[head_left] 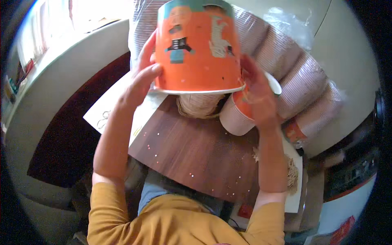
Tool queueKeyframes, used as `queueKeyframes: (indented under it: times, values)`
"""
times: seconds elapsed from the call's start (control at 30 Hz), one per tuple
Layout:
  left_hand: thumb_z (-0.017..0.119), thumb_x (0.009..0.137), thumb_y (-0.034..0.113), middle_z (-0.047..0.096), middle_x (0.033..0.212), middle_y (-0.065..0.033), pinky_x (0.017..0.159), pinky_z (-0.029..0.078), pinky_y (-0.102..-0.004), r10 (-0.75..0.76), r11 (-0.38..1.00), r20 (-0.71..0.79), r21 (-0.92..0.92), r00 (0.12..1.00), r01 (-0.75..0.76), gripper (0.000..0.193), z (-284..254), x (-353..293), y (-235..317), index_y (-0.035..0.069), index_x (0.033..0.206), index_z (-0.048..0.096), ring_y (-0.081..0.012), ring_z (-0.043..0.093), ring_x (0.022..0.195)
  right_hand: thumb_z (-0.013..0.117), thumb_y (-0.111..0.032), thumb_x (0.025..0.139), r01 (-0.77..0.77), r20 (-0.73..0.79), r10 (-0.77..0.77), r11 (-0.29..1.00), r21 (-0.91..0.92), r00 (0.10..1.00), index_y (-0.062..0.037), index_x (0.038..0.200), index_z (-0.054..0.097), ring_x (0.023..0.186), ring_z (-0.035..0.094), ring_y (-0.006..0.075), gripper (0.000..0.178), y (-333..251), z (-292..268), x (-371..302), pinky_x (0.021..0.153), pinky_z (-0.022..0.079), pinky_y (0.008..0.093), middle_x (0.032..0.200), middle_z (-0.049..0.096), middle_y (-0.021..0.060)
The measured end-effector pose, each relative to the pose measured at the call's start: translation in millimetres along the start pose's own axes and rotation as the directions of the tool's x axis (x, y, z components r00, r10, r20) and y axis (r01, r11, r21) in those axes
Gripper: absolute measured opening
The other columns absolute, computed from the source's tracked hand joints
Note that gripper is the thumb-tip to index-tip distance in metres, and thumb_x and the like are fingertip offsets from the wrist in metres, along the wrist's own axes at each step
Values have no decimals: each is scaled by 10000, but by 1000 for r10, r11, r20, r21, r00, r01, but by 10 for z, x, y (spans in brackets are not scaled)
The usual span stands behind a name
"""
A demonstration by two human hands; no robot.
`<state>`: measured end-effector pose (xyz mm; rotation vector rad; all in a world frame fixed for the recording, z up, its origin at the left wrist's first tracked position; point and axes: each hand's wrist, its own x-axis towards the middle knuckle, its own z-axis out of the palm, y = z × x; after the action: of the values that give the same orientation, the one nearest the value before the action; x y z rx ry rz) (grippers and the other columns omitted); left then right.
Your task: Threading string through pre-punched holes in paper buckets to create handles.
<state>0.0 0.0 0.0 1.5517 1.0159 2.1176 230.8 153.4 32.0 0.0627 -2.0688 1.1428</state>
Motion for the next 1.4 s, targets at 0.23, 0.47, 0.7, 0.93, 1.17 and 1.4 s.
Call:
queueKeyframes:
  times: [0.23, 0.47, 0.7, 0.93, 1.17, 1.4]
  values:
    - [791, 655, 355, 393, 1406, -191, 1094, 279, -433, 152, 985, 210, 44, 966, -165, 1076, 239, 765, 238, 117, 1488, 154, -298, 374, 1311, 494, -463, 929, 181, -85, -183, 983, -32, 979, 9, 1436, 256, 1266, 419, 201, 732, -275, -261, 463, 1079, 291, 348, 1386, 424, 119]
    - [856, 613, 418, 409, 1368, -200, 1078, 309, -415, 66, 962, 160, 253, 985, -106, 1150, 257, 1230, -681, 93, 1466, 156, -287, 373, 1298, 671, -259, 850, 139, -103, -166, 963, -229, 981, -12, 1369, 323, 1202, 478, 256, 673, 490, -481, 755, 1046, 352, 368, 1304, 490, 149]
    - [872, 611, 343, 387, 1391, -196, 1074, 327, -366, -91, 909, 20, 409, 996, 75, 1157, 464, 817, -1417, 3, 1442, 142, -251, 392, 1293, 645, -230, 856, -151, -144, 101, 905, -398, 984, -14, 1415, 251, 1239, 457, 293, 717, 1161, -425, 477, 1055, 340, 374, 1340, 467, 190]
    - [825, 665, 395, 461, 1337, -214, 1056, 351, -381, -257, 853, 16, 475, 966, 219, 1036, 124, 502, -1648, -19, 1417, 245, -282, 449, 1251, 692, -197, 801, -238, -254, 73, 658, -714, 964, 35, 1129, 585, 1030, 604, 297, 416, 345, -315, 119, 897, 467, 378, 1096, 631, 185]
    - [739, 746, 213, 596, 1078, -180, 914, 457, -385, -7, 809, 34, 587, 999, -14, 470, 505, -449, -1346, -15, 1124, 579, -323, 563, 1066, 761, -181, 703, -123, -130, -69, 100, -987, 989, -13, 994, 584, 932, 576, 337, 380, 397, -932, -366, 818, 451, 408, 971, 601, 147]
    - [726, 756, 470, 450, 1307, -247, 1002, 397, -417, -198, 783, 90, 614, 976, 102, 793, 1504, -701, -1638, 4, 1319, 420, -358, 462, 1217, 775, -131, 686, -151, -214, -156, 339, -929, 964, 16, 899, 585, 874, 595, 350, 320, 491, -1088, 67, 766, 474, 400, 902, 607, 184]
